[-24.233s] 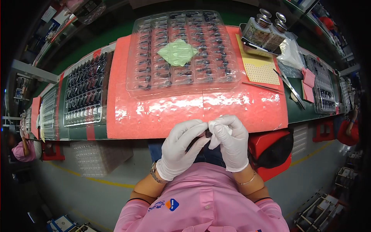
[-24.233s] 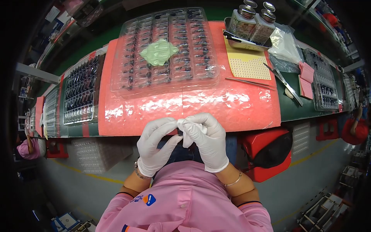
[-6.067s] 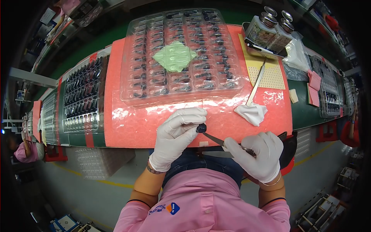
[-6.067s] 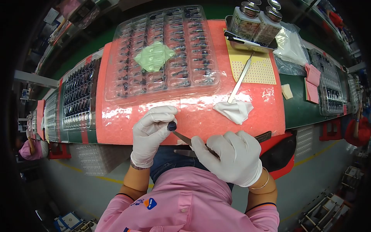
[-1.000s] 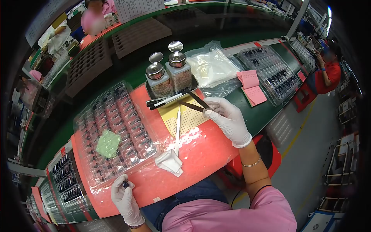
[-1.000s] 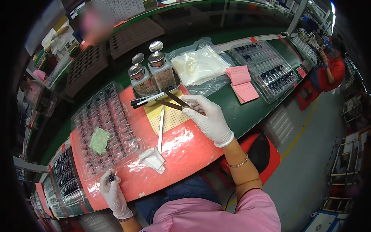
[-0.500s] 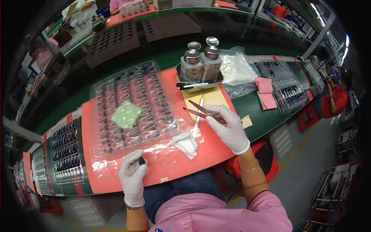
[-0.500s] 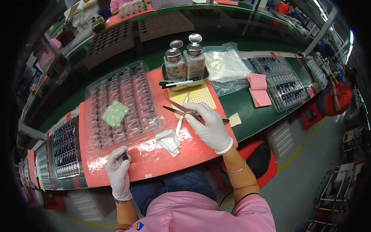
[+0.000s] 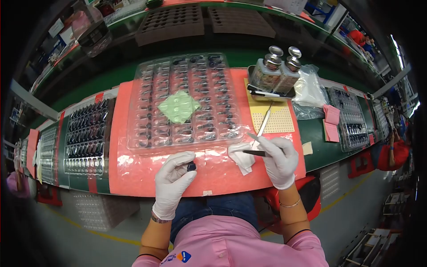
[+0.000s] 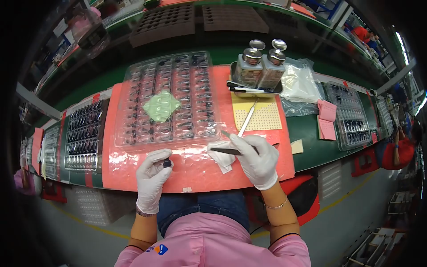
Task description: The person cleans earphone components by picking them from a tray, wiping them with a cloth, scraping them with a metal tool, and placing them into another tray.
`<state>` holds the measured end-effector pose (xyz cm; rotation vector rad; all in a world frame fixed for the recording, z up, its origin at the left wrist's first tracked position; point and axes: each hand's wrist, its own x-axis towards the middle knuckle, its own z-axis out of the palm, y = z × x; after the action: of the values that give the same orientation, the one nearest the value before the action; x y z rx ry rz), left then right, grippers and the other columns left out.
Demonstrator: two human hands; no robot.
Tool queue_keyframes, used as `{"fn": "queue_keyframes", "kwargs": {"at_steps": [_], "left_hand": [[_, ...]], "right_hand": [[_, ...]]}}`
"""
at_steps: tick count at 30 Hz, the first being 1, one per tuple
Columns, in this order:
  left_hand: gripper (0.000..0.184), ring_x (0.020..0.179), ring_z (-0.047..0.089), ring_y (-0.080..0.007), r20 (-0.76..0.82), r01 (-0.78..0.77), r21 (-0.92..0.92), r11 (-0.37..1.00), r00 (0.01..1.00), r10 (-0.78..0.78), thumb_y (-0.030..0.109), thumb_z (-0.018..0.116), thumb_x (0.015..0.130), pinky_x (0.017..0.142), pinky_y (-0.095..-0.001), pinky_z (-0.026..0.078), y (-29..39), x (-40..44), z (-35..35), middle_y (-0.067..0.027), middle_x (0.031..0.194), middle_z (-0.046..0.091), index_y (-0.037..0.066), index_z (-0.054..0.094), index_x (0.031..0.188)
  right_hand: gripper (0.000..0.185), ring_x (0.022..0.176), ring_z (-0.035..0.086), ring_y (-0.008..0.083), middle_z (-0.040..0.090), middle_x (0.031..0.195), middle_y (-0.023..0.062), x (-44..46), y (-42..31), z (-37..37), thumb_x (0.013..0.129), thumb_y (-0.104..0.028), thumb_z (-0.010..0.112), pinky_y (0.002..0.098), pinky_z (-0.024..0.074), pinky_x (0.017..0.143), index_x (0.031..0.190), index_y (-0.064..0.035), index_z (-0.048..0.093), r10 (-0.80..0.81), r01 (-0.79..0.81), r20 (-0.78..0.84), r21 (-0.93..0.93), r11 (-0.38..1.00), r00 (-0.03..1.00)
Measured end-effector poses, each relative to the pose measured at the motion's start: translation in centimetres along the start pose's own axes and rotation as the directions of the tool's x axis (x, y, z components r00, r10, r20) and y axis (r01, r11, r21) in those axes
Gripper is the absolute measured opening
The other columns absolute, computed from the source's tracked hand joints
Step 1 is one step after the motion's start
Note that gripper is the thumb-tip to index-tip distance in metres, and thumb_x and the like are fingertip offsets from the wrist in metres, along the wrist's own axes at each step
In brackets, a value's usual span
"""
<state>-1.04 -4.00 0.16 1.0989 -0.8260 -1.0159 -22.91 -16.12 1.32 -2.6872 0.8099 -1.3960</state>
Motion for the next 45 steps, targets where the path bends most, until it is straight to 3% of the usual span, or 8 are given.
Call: {"fn": "queue_keyframes", "kwargs": {"at_steps": [4,12,15,20,23,31,39,45], "left_hand": [[0.035,0.090,0.052,-0.0127,0.011,-0.004,0.106,0.994,1.000,0.003,-0.008,0.060,0.070,0.078,-0.0235,0.044,-0.1,0.0,0.0,-0.0095,0.110,0.050,-0.002,0.054,0.104],[0.038,0.098,0.051,-0.0144,0.033,-0.013,0.162,0.987,0.999,0.007,-0.013,0.061,0.068,0.082,-0.0252,0.044,-0.2,0.1,0.3,-0.0105,0.111,0.050,-0.002,0.055,0.104],[0.038,0.099,0.051,-0.0146,0.021,-0.024,0.161,0.987,1.000,0.021,-0.013,0.061,0.068,0.083,-0.0252,0.045,-0.2,0.1,0.3,-0.0108,0.111,0.050,-0.003,0.054,0.104],[0.038,0.099,0.051,-0.0145,0.021,-0.012,0.123,0.992,1.000,0.009,-0.013,0.060,0.069,0.083,-0.0251,0.045,-0.3,0.2,0.2,-0.0108,0.111,0.050,-0.003,0.054,0.104],[0.037,0.099,0.051,-0.0146,0.029,0.005,0.086,0.996,1.000,-0.007,-0.013,0.060,0.069,0.083,-0.0252,0.045,-0.4,0.2,-0.1,-0.0108,0.111,0.050,-0.003,0.054,0.104],[0.036,0.098,0.051,-0.0129,0.069,0.026,-0.035,0.999,0.997,-0.024,-0.009,0.060,0.072,0.085,-0.0255,0.045,-0.3,0.3,-0.6,-0.0074,0.109,0.048,-0.002,0.053,0.107],[0.037,0.097,0.052,-0.0148,0.052,-0.006,-0.019,1.000,0.999,0.007,-0.014,0.057,0.070,0.081,-0.0244,0.047,-0.3,0.1,-0.5,-0.0115,0.112,0.048,-0.004,0.053,0.106],[0.038,0.096,0.053,-0.0152,0.045,-0.044,-0.003,0.999,0.998,0.044,-0.015,0.057,0.070,0.080,-0.0248,0.048,-0.5,0.1,-0.5,-0.0120,0.113,0.048,-0.004,0.053,0.106]], "right_hand": [[0.046,0.056,0.054,0.0131,0.052,0.075,0.0025,0.3,-2.6,0.2,0.057,0.001,0.069,0.0229,0.0436,0.047,0.101,-0.0077,0.061,0.112,-0.105,-0.067,0.103,0.989,0.991],[0.024,0.052,0.046,0.0116,0.045,0.069,0.0027,-1.5,-5.7,1.5,0.069,0.003,0.066,0.0234,0.0382,0.048,0.092,-0.0046,0.062,0.176,-0.262,0.290,0.291,0.920,0.941],[0.036,0.047,0.048,0.0126,0.049,0.059,-0.0013,-0.5,-5.9,2.2,0.063,-0.015,0.072,0.0220,0.0336,0.041,0.097,-0.0135,0.061,0.032,-0.047,0.115,0.124,0.991,0.993],[0.040,0.046,0.048,0.0124,0.050,0.059,-0.0018,-1.1,-6.3,3.2,0.062,-0.018,0.073,0.0237,0.0327,0.040,0.099,-0.0147,0.059,0.043,-0.054,0.046,0.271,0.961,0.998],[0.028,0.054,0.053,0.0147,0.054,0.072,0.0074,-1.1,-7.3,3.1,0.070,0.003,0.065,0.0220,0.0444,0.052,0.096,-0.0021,0.058,0.090,-0.126,0.110,0.388,0.913,0.990],[0.031,0.061,0.057,0.0169,0.058,0.080,0.0148,-0.5,-7.7,2.9,0.067,0.009,0.064,0.0226,0.0498,0.055,0.096,0.0000,0.057,0.060,-0.229,0.311,0.539,0.811,0.948],[0.029,0.049,0.053,0.0119,0.057,0.071,0.0001,0.0,-8.0,4.8,0.062,-0.013,0.072,0.0220,0.0362,0.041,0.089,-0.0114,0.061,0.037,-0.041,0.020,0.293,0.955,0.999],[0.030,0.050,0.050,0.0111,0.054,0.071,-0.0018,0.1,-7.9,5.3,0.060,-0.015,0.073,0.0225,0.0330,0.041,0.087,-0.0128,0.060,0.035,-0.044,0.037,0.278,0.959,0.999]]}}
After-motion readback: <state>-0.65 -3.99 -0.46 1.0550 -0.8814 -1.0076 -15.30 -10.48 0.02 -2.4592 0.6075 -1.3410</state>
